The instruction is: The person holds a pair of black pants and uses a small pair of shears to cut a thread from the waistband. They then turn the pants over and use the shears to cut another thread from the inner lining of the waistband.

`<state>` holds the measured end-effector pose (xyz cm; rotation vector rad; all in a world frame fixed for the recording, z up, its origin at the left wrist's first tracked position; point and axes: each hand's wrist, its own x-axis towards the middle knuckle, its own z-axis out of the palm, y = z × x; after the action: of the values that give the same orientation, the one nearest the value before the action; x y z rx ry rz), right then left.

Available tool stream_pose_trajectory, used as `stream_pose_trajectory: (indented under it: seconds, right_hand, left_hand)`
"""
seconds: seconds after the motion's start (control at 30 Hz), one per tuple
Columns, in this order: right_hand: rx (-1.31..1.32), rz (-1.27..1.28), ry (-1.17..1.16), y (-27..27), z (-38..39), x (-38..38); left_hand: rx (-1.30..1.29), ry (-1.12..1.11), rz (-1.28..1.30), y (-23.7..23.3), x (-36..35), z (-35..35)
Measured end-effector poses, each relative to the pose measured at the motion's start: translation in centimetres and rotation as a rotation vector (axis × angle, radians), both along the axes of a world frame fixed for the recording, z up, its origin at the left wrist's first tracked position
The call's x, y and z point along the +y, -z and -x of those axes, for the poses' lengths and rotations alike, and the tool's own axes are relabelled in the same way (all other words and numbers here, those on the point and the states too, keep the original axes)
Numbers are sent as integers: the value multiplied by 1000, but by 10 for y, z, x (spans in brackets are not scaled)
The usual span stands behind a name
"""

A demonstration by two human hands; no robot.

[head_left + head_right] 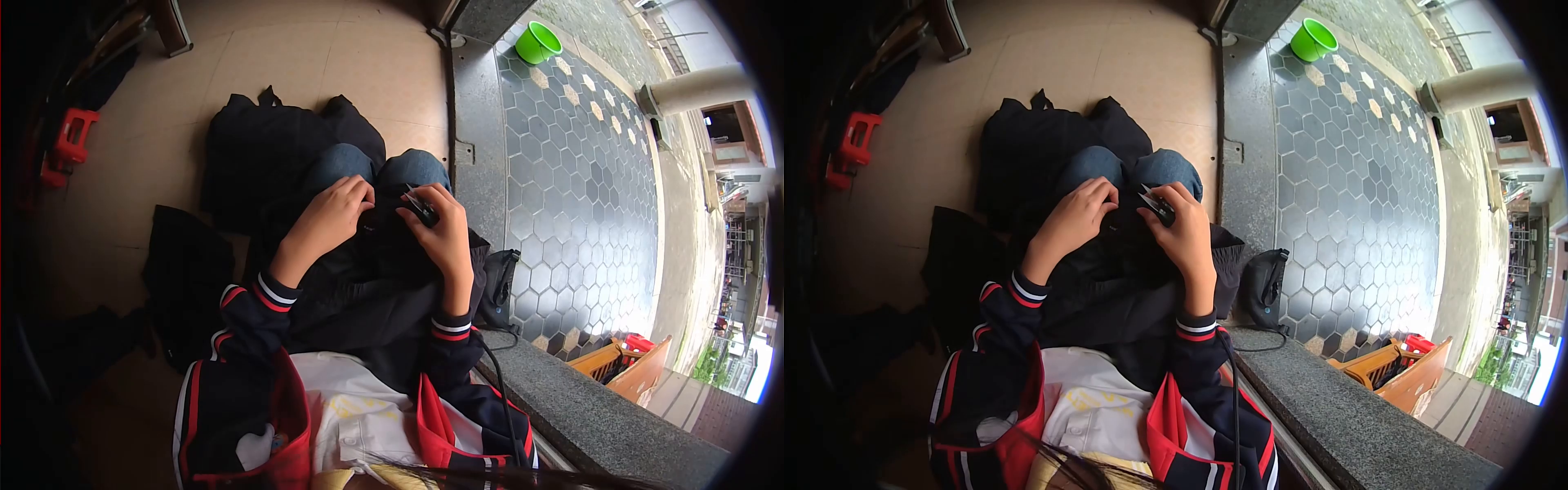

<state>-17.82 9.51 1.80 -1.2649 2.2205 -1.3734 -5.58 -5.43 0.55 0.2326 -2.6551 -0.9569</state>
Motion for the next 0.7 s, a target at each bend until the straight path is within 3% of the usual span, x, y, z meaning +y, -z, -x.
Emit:
stream_pose_trajectory:
  seconds: [0.13,0.3,0.7]
  right_hand:
    - [-18,-7,13,-1,0,1]
    - [-41,-26,27,-2,0,1]
    - [-43,-15,22,-1,1,0]
  left_hand:
    - [-7,3,-20,3,-2,-2]
    - [17,-7,-331,7,-9,-5]
    - [4,54,-37,0,-3,-2]
